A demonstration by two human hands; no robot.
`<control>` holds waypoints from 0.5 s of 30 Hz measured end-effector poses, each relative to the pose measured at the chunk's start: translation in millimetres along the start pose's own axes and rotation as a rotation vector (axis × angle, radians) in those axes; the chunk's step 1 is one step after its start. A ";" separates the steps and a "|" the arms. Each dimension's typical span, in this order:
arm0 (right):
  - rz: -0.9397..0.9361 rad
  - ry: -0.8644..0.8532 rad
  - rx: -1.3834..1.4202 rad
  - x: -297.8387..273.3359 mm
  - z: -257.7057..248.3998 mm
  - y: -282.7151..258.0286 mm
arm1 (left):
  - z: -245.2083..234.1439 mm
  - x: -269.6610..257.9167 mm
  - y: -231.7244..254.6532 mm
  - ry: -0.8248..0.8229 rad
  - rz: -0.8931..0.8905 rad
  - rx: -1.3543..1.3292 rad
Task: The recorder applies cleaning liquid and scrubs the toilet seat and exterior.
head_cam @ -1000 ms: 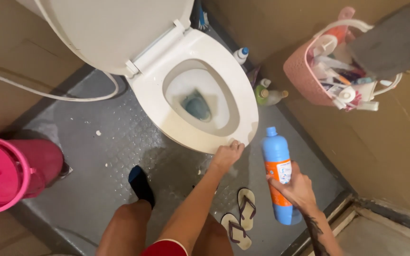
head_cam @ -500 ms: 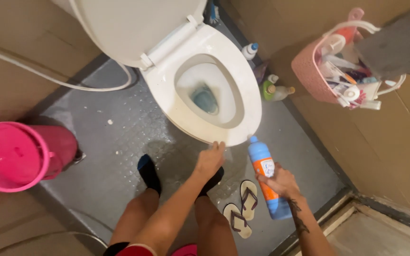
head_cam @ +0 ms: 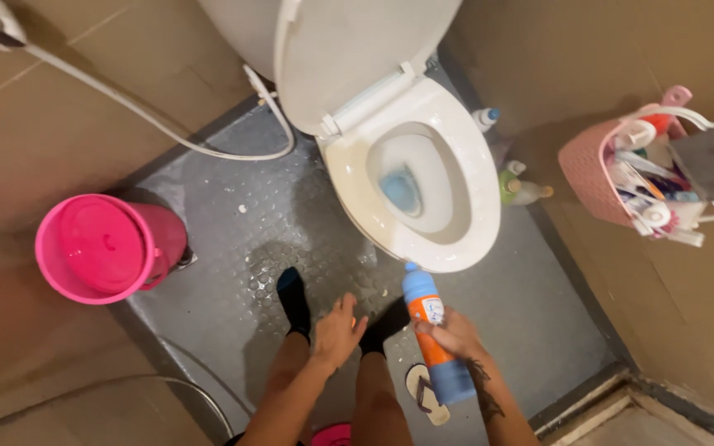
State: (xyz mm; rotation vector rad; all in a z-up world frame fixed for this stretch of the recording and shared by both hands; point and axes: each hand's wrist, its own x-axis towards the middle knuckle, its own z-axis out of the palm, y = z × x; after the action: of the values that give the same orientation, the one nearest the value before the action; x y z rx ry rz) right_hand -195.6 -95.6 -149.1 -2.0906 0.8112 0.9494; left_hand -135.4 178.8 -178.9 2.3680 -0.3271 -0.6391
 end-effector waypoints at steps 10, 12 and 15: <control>-0.265 0.036 0.196 38.3 -2.1 -150.4 | -27.1 23.0 -23.9 0.018 -0.091 -0.070; -0.033 -0.013 -0.049 63.6 -4.5 -159.0 | -29.6 37.7 -26.6 0.051 -0.077 -0.060; -0.083 0.033 -0.168 90.6 -16.4 -180.6 | -39.5 61.8 -26.4 0.118 -0.053 -0.065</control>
State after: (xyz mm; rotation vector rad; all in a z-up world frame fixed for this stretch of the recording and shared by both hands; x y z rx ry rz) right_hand -4.2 -29.1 -154.7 -2.2704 0.6759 0.9696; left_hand -60.4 195.9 -192.0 2.3467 -0.1891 -0.5242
